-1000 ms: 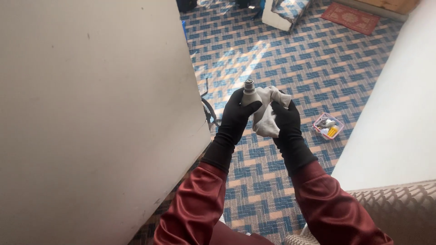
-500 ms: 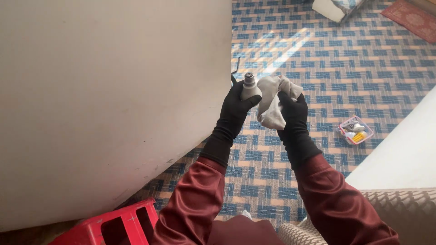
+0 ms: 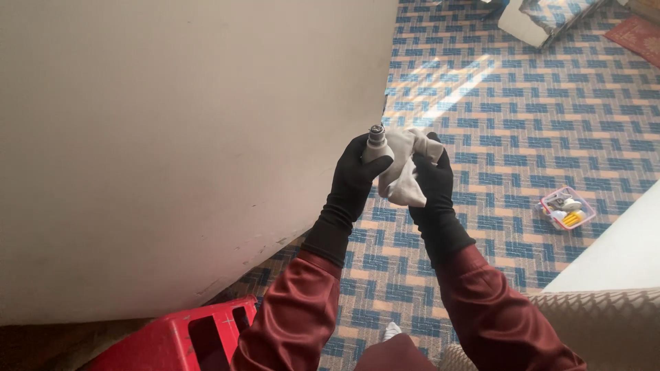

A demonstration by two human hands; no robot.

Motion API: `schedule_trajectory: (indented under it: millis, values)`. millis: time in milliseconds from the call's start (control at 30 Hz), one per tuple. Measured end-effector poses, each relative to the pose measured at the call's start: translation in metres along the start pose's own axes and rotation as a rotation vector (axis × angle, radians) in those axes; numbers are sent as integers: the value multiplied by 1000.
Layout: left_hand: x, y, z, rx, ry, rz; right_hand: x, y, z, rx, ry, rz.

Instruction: The recorder cleans a new light bulb with a cloth and then screws it into a ceiling fixture.

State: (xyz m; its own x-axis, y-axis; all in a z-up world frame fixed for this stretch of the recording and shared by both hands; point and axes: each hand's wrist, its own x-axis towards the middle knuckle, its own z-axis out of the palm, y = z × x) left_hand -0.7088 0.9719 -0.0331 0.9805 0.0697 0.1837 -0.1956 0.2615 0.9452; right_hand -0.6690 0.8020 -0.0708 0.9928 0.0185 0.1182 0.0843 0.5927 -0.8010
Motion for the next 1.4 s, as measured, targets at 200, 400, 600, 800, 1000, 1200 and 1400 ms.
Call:
schedule_trajectory:
  millis: [200, 400, 600, 800, 1000, 1200, 1400]
  values:
    - [-70, 19, -95, -8, 16, 49, -78, 63, 71, -94, 59, 21]
    - [-138, 48, -163, 90, 1, 57, -161, 115, 152, -320, 84, -72]
    - [-193, 80, -176, -113, -48, 49, -227, 91, 218, -727, -157, -86]
    - [-236, 88, -187, -66, -20, 44, -268, 95, 232, -679, -214, 36]
    - [-293, 90, -203, -70, -15, 36, -314, 116, 232, -680, -195, 53]
    - [-344, 100, -241, 174, 96, 141, -359, 135, 268, -720, -252, 17]
    - [-366, 120, -308, 211, 46, 201, -380, 164, 317, -624, -298, 37]
